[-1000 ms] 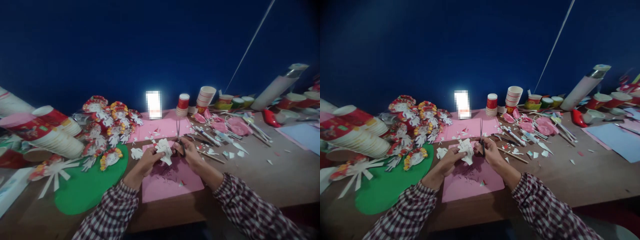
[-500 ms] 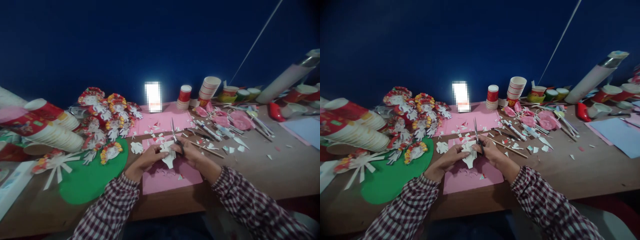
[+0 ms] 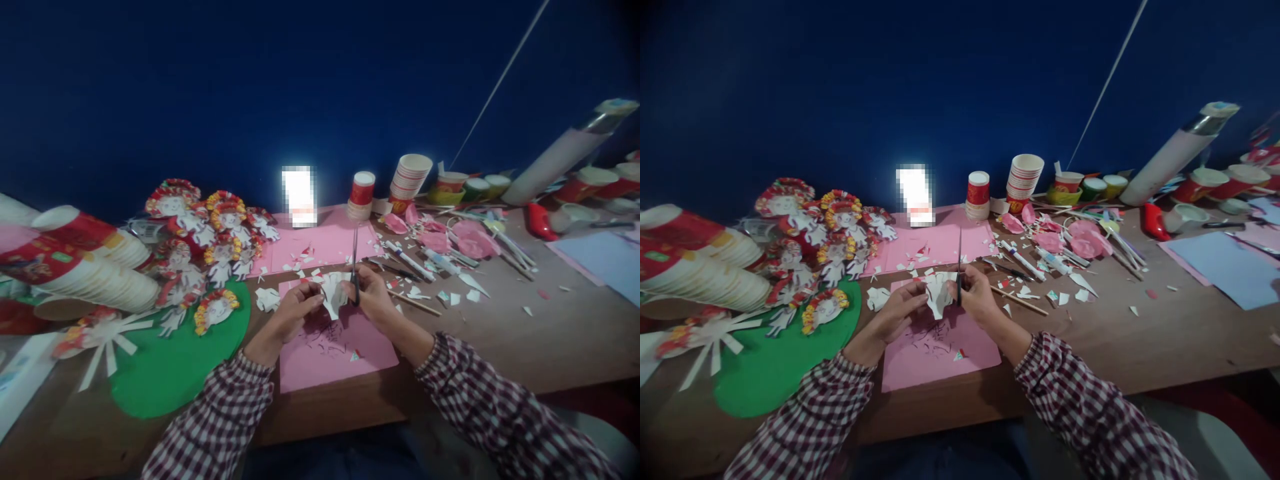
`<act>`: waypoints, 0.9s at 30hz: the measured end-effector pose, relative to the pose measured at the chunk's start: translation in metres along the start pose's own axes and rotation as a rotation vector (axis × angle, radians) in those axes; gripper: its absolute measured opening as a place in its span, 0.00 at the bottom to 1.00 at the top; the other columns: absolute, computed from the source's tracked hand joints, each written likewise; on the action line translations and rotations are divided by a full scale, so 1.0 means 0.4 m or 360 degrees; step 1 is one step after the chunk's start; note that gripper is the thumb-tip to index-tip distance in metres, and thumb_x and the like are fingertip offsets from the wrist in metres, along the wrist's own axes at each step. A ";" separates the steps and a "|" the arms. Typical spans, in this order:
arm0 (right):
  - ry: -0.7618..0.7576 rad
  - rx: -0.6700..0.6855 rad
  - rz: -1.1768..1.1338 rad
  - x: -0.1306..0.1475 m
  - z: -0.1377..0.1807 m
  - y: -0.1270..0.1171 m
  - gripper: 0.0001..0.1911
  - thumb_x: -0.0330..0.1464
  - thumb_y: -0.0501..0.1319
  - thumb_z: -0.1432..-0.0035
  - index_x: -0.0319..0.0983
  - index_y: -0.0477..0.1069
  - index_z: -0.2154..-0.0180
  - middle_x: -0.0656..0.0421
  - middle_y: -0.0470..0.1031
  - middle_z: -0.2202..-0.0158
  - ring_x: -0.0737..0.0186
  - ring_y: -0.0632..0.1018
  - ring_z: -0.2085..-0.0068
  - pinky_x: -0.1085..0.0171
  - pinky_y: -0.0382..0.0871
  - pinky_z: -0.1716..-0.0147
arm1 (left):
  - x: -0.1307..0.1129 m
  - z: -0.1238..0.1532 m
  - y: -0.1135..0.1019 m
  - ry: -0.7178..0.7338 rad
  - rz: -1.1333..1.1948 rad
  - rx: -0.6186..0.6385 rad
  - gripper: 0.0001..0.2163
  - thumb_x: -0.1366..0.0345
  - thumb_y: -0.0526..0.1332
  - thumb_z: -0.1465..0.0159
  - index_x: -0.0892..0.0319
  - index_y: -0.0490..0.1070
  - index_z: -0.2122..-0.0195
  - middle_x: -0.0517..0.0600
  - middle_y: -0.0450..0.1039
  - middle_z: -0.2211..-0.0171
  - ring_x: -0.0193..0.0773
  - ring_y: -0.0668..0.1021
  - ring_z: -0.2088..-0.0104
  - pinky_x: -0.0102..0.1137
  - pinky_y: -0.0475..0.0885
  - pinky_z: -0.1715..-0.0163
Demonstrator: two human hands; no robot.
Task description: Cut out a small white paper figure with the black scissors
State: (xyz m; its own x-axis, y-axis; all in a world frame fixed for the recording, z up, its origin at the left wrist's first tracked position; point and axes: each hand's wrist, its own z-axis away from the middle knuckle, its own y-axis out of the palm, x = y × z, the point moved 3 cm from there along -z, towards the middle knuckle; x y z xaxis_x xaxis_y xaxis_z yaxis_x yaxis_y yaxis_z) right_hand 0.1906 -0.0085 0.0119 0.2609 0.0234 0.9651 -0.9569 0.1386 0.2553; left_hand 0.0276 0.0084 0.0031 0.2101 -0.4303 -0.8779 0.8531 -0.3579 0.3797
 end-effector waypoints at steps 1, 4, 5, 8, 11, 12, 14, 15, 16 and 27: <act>0.0020 0.0015 -0.0024 -0.001 0.001 0.001 0.16 0.34 0.69 0.59 0.38 0.69 0.66 0.65 0.66 0.78 0.71 0.66 0.78 0.71 0.60 0.79 | 0.001 -0.001 -0.002 0.0002 -0.0025 -0.0019 0.13 0.65 0.68 0.50 0.63 0.73 0.65 0.51 0.73 0.69 0.34 0.75 0.70 0.28 0.68 0.67; 0.0112 0.0101 -0.0119 -0.007 0.002 0.005 0.17 0.36 0.69 0.59 0.38 0.69 0.66 0.65 0.67 0.78 0.73 0.65 0.80 0.71 0.59 0.82 | 0.006 -0.005 -0.007 0.0012 -0.0045 -0.0068 0.11 0.66 0.69 0.51 0.63 0.73 0.68 0.49 0.72 0.73 0.32 0.74 0.72 0.26 0.67 0.70; 0.0137 0.0120 -0.0143 -0.010 0.001 0.005 0.17 0.37 0.69 0.59 0.38 0.69 0.66 0.65 0.67 0.79 0.73 0.64 0.81 0.72 0.58 0.83 | 0.007 -0.006 -0.010 0.0021 -0.0043 -0.0081 0.11 0.67 0.69 0.51 0.63 0.73 0.68 0.49 0.72 0.73 0.31 0.74 0.73 0.26 0.67 0.70; 0.0112 0.0090 -0.0129 -0.015 -0.002 0.003 0.19 0.38 0.69 0.60 0.38 0.69 0.66 0.65 0.66 0.79 0.72 0.65 0.80 0.71 0.60 0.82 | 0.008 -0.003 -0.012 0.0051 0.0004 -0.0072 0.12 0.67 0.69 0.51 0.62 0.72 0.66 0.49 0.72 0.71 0.31 0.74 0.72 0.27 0.68 0.70; 0.0018 0.0036 -0.0047 -0.011 -0.004 0.001 0.19 0.36 0.70 0.61 0.38 0.69 0.66 0.65 0.66 0.79 0.71 0.67 0.78 0.70 0.62 0.79 | 0.003 0.006 -0.001 0.0031 0.0122 0.0033 0.14 0.63 0.68 0.49 0.60 0.71 0.62 0.50 0.72 0.68 0.34 0.75 0.72 0.30 0.70 0.71; -0.0001 0.0040 -0.0040 -0.009 -0.004 0.002 0.18 0.36 0.70 0.60 0.38 0.69 0.66 0.65 0.66 0.79 0.71 0.67 0.78 0.70 0.62 0.78 | 0.001 0.009 0.004 0.0018 0.0161 0.0058 0.15 0.61 0.67 0.48 0.59 0.70 0.61 0.50 0.71 0.68 0.34 0.75 0.72 0.31 0.70 0.72; -0.0019 0.0069 -0.0036 -0.006 -0.003 0.003 0.18 0.36 0.69 0.59 0.38 0.68 0.65 0.65 0.67 0.78 0.70 0.68 0.77 0.70 0.63 0.78 | -0.003 0.014 0.011 0.0011 0.0210 0.0054 0.17 0.59 0.67 0.48 0.59 0.69 0.60 0.49 0.71 0.69 0.34 0.75 0.74 0.30 0.70 0.73; -0.0030 0.0085 -0.0030 -0.005 -0.003 0.004 0.18 0.36 0.68 0.59 0.38 0.68 0.65 0.65 0.67 0.78 0.70 0.68 0.77 0.70 0.63 0.77 | -0.003 0.015 0.013 0.0017 0.0222 0.0033 0.17 0.59 0.68 0.49 0.59 0.69 0.60 0.48 0.70 0.70 0.33 0.75 0.74 0.30 0.70 0.74; -0.0048 0.0095 -0.0019 -0.004 -0.003 0.005 0.18 0.36 0.68 0.59 0.38 0.69 0.64 0.64 0.68 0.78 0.70 0.69 0.77 0.70 0.64 0.77 | -0.003 0.015 0.014 0.0028 0.0228 0.0012 0.18 0.59 0.69 0.50 0.59 0.69 0.60 0.48 0.70 0.71 0.33 0.75 0.75 0.30 0.70 0.74; -0.0182 0.0141 -0.0011 -0.021 -0.010 0.009 0.16 0.33 0.65 0.58 0.37 0.69 0.64 0.63 0.71 0.77 0.67 0.72 0.76 0.68 0.67 0.77 | -0.003 0.017 0.018 0.0169 0.0174 -0.0079 0.19 0.57 0.69 0.52 0.61 0.72 0.63 0.49 0.72 0.73 0.33 0.75 0.74 0.29 0.71 0.72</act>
State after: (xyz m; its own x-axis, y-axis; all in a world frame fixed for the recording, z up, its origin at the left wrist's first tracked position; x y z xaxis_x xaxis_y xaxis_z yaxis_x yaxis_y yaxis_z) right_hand 0.1853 -0.0041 0.0047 0.2559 -0.0906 0.9624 -0.9640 0.0500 0.2611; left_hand 0.0302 0.0009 0.0090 0.3503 -0.3735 -0.8590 0.8442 -0.2714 0.4622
